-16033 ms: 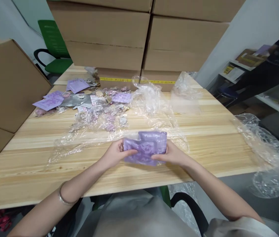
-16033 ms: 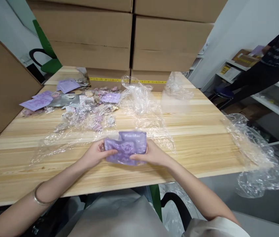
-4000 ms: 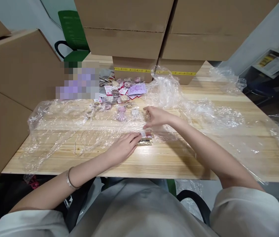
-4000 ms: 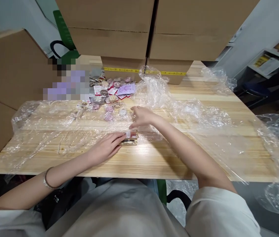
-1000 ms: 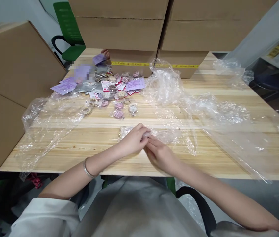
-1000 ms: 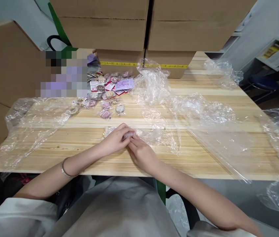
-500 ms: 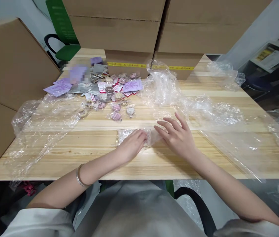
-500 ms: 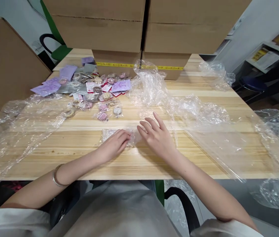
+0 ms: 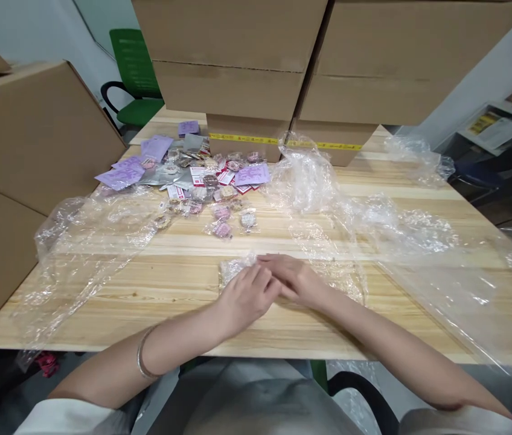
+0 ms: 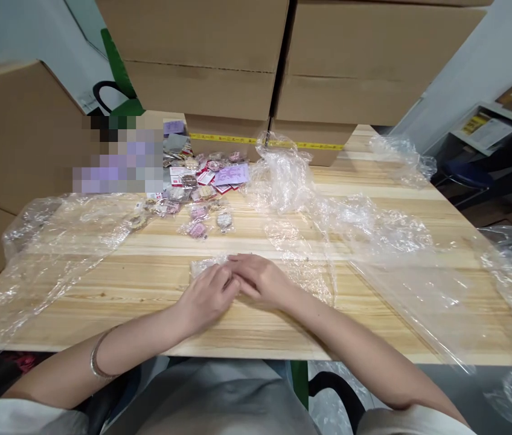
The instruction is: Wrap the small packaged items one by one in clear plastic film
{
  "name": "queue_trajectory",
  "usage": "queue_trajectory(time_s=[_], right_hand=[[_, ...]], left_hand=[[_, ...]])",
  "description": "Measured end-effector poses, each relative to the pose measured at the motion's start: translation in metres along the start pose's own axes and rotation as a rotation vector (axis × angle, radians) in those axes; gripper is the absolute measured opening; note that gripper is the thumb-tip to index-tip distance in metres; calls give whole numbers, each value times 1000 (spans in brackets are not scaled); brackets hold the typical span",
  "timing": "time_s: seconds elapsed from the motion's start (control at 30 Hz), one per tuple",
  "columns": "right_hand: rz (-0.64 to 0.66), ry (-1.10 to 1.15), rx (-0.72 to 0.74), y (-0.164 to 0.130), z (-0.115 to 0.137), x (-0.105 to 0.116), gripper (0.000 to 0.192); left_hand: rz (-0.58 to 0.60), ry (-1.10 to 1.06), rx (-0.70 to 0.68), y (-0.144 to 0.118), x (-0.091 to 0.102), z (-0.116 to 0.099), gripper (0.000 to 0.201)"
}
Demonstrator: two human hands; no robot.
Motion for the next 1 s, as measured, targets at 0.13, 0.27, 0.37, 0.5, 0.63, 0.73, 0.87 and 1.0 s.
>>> queue_trajectory(time_s=[0.13, 0.27, 0.37, 0.5, 0.63, 0.73, 0.87, 1.0], right_hand=[[260, 4, 24, -3, 6, -2, 39], [344, -25, -16, -4, 3, -2, 57], [338, -72, -15, -2, -4, -4, 54], [294, -187, 18, -1, -12, -3, 44], [185, -42, -135, -1, -18, 8, 33], [135, 227, -350, -1, -21, 14, 28], [105, 555, -488, -3, -14, 30, 28], [-112, 523, -741, -35, -24, 91, 26]], left_hand=[[38, -42, 111, 1, 1, 8, 34], [207, -317, 43, 8, 9, 24, 66], [366, -507, 34, 9, 13, 40, 82], [515, -536, 141, 6, 6, 55, 95], [491, -722, 327, 6, 6, 63, 64], [517, -1032, 401, 9, 8, 64, 46], [523, -1410, 494, 14, 2, 63, 41], [417, -1674, 723, 13, -11, 67, 48]])
Point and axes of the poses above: each hand's wrist, its own y-axis towards the middle knuckle, its own x-axis out of the back of the hand, z = x × y, the point moved 4 cm from there along y, towards the middle knuckle, and after that the axes turned 6 degrees about z, right-handed, at the moved point
